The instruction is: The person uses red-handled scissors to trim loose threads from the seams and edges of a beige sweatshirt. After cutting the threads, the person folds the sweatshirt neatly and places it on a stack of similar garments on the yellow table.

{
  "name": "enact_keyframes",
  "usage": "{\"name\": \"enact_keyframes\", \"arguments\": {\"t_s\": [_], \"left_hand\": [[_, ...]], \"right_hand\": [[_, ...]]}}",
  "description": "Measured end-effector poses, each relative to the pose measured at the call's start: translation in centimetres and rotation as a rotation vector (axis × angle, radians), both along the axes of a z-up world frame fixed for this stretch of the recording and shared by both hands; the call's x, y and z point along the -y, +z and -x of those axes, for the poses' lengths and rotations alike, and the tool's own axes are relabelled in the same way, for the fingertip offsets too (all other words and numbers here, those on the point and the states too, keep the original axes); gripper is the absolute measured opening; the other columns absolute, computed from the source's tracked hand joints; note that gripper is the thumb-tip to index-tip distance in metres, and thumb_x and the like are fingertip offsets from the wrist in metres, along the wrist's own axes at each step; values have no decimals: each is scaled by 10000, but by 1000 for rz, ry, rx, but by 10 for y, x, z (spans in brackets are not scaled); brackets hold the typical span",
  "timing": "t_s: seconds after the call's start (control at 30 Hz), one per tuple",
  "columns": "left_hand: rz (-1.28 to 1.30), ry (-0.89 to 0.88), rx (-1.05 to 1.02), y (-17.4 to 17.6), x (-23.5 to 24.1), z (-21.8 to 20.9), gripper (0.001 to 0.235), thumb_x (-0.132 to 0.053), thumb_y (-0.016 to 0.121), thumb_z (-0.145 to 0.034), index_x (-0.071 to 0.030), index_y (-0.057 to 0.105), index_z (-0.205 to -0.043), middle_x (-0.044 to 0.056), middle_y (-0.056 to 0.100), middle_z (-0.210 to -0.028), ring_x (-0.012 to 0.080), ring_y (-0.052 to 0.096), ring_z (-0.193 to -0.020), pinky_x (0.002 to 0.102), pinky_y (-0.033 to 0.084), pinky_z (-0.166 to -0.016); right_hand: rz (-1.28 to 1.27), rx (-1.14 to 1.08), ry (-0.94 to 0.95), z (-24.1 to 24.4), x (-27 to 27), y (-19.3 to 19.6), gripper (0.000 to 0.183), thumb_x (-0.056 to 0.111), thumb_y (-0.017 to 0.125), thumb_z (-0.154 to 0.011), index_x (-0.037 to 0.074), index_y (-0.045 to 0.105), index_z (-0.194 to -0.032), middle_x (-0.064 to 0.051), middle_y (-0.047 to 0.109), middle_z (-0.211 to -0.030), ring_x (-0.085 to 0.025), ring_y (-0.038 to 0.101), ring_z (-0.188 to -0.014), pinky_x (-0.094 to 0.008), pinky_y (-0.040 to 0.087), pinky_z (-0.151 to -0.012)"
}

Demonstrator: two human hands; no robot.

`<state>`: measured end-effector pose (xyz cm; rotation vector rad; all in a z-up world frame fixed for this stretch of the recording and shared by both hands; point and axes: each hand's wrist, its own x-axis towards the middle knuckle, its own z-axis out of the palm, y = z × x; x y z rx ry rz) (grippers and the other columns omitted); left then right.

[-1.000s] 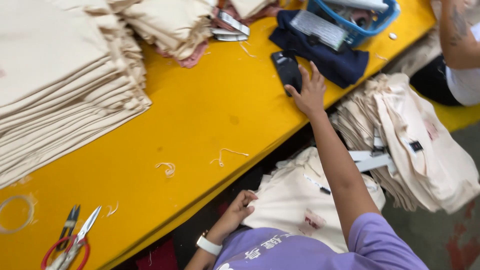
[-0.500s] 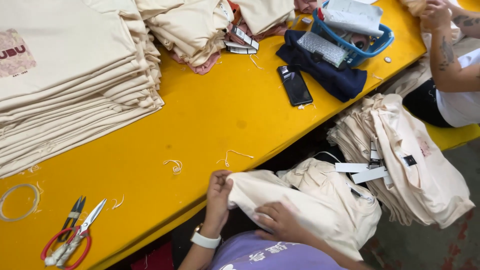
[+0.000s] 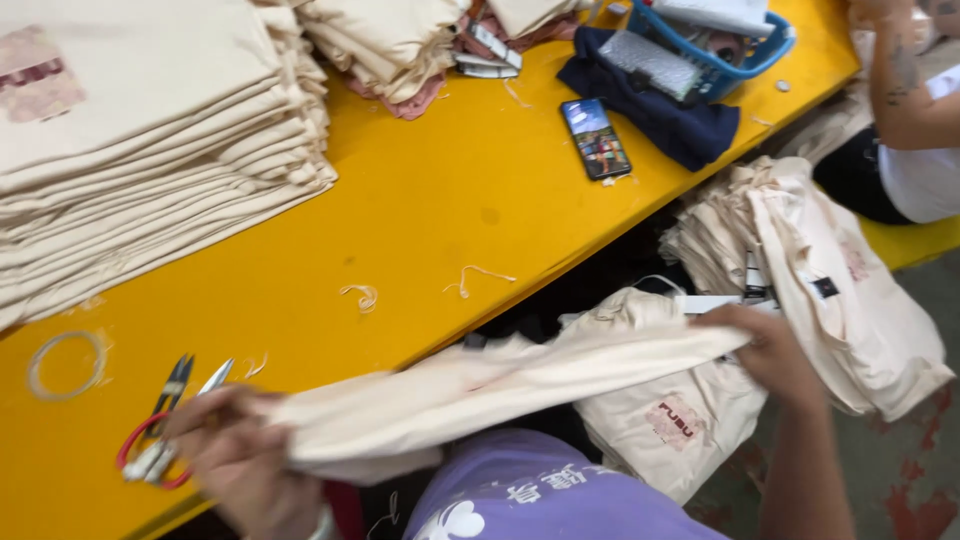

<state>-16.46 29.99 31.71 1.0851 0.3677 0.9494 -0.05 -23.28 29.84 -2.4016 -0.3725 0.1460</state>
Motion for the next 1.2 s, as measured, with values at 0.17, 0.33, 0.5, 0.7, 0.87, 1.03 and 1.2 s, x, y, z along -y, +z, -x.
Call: {"name": "enact_keyframes", "arguments": {"t_s": [0.17,0.33,0.5,0.7,0.87,1.03,1.2], "left_hand": [[-629,285,24,70,-90,-7,352,-233,592,-1091,-157,355,-1340,61,393,-1277,227,434,-1108,373,390,-1045],[-723,316,238,103,-164,-60,239,-81,722,-1088,-54,485,-1112,113,503,-1072,214,513,-975,321,460,-924],[-816,339,284,130,-160,-28,239,-73,715,-1059,-57,479,-1092,122,491,-1035,232,501,-927,330,433,-864],[-807,-43,-332,83,-128,62,72,-24,665,-998,-47,600,-1018,99,652,-995,212,643,-952,321,525,-942],[-830,-646,-998,13,-123,104,337,-327,756,-823,-174,786,-1121,-32,826,-1181,133,755,-1127,300,507,-1012],[-719,-402,-953,33,-124,44,282,-212,652,-965,-64,711,-1198,212,742,-1142,456,650,-1148,561,465,-1021],[-713,-294,-706,-19,-157,-58,221,-97,643,-969,-80,700,-1182,166,706,-1153,404,640,-1167,533,473,-1008]], "right_hand": [[-364,107,629,-113,-67,87,560,530,527,-963,15,705,-1095,-117,754,-1084,-223,736,-969,-346,586,-863],[-347,587,394,-223,-188,101,274,-174,540,-820,-15,690,-986,-114,640,-956,-214,571,-897,-335,427,-806],[-564,856,506,-256,-171,100,278,-337,727,-1110,-99,587,-1077,-285,562,-1121,-407,555,-1060,-483,433,-1004],[-149,577,572,-190,-150,87,194,-187,656,-956,5,633,-972,-160,662,-1090,-329,578,-1085,-448,427,-1060],[519,-382,252,-161,-149,39,254,205,920,-745,150,904,-992,8,896,-966,-120,772,-924,-242,530,-889],[-144,-87,533,-133,-276,10,277,101,676,-948,3,715,-1204,-262,728,-1137,-485,649,-1140,-566,477,-1007],[-168,-75,748,-143,-477,-87,460,126,708,-942,95,589,-1386,-170,704,-1231,-376,657,-1166,-516,503,-1006]]}}
